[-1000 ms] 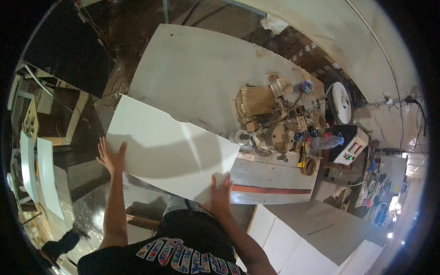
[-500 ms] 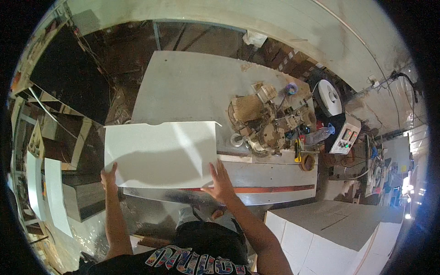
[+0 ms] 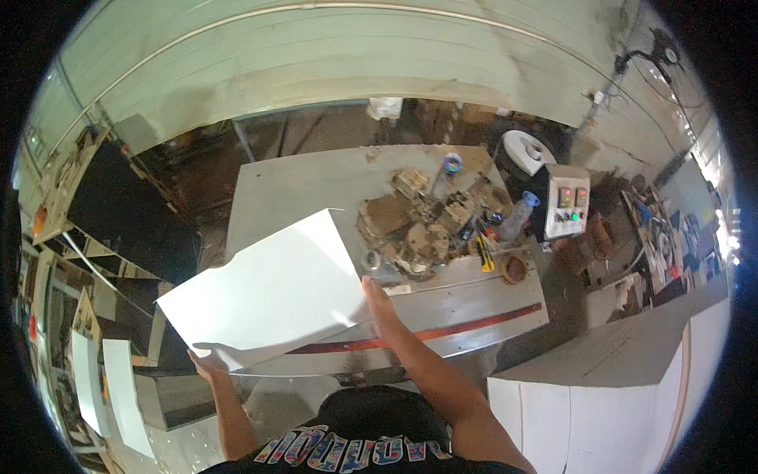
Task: The person repeatedly picks up white rectangular panels, places them on a panel-cutting machine, and pushes them through to trim the edges. After each cut, the person stacks the finished panels on a nearby pile.
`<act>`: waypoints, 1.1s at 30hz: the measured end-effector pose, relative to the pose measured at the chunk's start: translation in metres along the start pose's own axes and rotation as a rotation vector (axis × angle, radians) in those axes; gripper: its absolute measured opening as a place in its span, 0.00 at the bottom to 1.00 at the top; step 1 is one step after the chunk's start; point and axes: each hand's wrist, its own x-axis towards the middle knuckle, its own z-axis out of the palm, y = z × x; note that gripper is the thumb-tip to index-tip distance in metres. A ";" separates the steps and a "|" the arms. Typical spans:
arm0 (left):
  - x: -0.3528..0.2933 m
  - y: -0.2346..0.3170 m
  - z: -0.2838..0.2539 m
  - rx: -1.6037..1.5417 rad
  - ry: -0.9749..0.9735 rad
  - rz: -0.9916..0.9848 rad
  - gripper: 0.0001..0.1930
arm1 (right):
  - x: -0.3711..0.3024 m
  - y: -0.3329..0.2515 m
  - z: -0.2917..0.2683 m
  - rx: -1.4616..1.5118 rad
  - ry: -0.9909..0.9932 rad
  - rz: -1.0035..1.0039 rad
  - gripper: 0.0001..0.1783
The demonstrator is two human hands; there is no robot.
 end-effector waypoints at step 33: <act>-0.302 0.010 0.152 0.306 -0.519 0.352 0.27 | -0.029 0.083 -0.317 0.669 0.634 -0.313 0.23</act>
